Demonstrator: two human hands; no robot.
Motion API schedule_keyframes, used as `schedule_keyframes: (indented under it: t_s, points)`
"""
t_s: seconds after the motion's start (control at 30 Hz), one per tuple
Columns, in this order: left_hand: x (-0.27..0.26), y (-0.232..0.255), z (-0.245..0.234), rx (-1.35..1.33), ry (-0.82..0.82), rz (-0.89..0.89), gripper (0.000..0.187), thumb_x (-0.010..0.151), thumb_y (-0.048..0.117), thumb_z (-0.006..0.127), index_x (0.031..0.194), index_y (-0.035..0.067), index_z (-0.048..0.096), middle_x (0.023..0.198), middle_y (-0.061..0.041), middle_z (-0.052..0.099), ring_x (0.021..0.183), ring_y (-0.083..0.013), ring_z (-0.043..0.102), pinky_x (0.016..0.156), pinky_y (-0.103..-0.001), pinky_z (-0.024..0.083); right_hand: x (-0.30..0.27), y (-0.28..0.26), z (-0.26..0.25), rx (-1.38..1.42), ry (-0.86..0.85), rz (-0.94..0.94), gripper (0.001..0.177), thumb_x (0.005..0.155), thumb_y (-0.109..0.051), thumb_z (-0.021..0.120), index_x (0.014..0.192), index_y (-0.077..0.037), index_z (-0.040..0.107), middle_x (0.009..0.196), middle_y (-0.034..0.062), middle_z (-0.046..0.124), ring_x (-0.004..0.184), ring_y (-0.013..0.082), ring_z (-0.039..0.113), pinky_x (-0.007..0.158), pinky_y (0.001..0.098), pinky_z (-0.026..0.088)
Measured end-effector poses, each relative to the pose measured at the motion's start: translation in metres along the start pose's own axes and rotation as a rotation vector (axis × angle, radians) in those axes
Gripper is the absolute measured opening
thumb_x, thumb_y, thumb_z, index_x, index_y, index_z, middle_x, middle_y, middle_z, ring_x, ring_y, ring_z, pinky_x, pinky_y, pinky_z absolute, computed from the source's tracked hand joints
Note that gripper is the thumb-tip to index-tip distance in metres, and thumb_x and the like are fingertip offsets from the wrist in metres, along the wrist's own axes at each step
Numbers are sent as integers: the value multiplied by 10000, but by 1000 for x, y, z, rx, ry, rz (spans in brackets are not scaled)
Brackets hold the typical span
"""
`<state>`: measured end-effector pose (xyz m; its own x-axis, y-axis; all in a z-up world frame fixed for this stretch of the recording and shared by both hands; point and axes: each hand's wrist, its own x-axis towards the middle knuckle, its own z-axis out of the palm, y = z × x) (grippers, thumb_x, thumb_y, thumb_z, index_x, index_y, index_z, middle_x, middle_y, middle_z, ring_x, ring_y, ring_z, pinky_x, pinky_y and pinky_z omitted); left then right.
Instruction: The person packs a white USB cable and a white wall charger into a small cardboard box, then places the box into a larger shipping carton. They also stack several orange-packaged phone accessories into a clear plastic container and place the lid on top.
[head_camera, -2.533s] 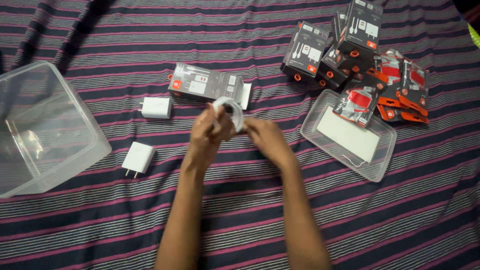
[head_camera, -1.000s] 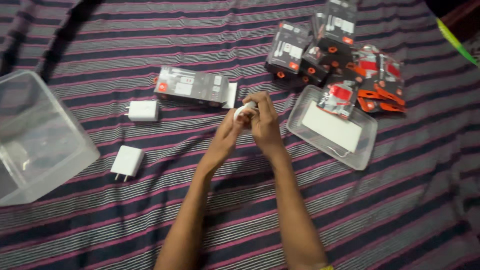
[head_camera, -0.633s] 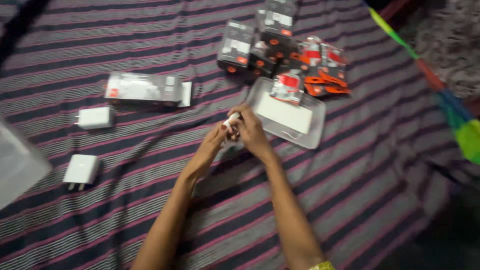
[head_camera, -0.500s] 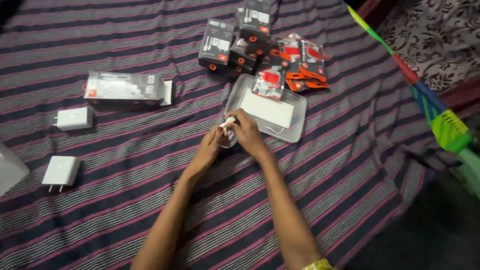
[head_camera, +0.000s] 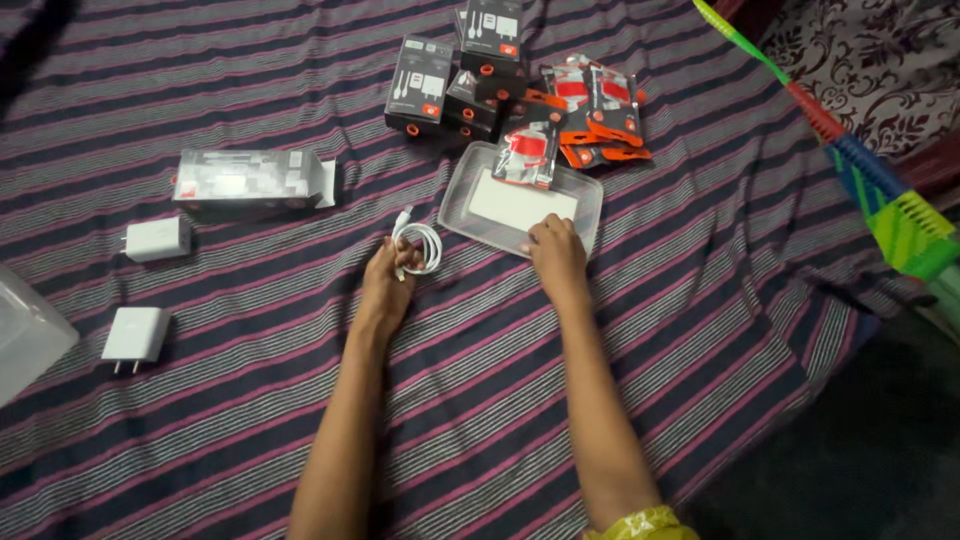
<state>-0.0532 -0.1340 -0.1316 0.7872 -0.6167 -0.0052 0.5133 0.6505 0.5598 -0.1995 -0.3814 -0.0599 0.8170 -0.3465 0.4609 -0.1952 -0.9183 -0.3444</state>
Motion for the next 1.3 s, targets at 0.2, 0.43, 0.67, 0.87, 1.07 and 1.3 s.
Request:
schedule_keyframes:
  t_s: [0.2, 0.43, 0.67, 0.87, 1.07, 1.3]
  points:
    - [-18, -8, 1, -12, 28, -7, 282, 1075, 327, 528, 1037, 50, 562, 757, 18, 503, 755, -134, 519, 814, -335, 494, -13, -5, 9, 4, 95, 39, 71, 817, 44, 720, 863, -9, 710, 936, 147, 651, 929, 357, 650, 799, 446, 545]
    - [-50, -2, 1, 141, -45, -60, 230, 1059, 286, 539, 1034, 59, 561, 807, 25, 513, 757, -102, 515, 813, -307, 502, -30, -5, 12, 159, 420, 56, 200, 764, 79, 730, 957, 62, 679, 988, 179, 647, 904, 363, 656, 772, 414, 539]
    - [-45, 19, 7, 419, -58, -39, 328, 1085, 367, 475, 1011, 76, 608, 844, 33, 542, 766, -75, 478, 699, -225, 384, -34, -2, 33, 462, 552, 320, 174, 777, -11, 833, 841, 4, 672, 910, 98, 626, 754, 196, 679, 642, 314, 551]
    - [-34, 50, -20, 396, 42, 153, 326, 1093, 379, 515, 989, 75, 569, 877, 7, 557, 801, -103, 517, 750, -264, 441, -13, -82, 32, 540, 518, 338, 152, 863, -64, 848, 848, 7, 714, 756, 54, 710, 672, 128, 633, 624, 267, 505]
    - [-29, 57, -21, 230, 7, 234, 349, 1060, 424, 504, 1024, 82, 563, 919, -40, 623, 839, -141, 595, 818, -305, 508, 9, -173, 88, 1063, 140, 557, 131, 963, -98, 707, 996, 17, 762, 762, 66, 728, 621, 98, 656, 557, 236, 539]
    - [-32, 64, -18, 313, 62, 316, 396, 1105, 466, 480, 1050, 81, 555, 945, -20, 603, 849, -126, 571, 808, -287, 487, -7, -198, 113, 1218, 150, 338, 146, 953, -50, 721, 1073, 29, 744, 860, 51, 749, 711, 94, 695, 647, 235, 586]
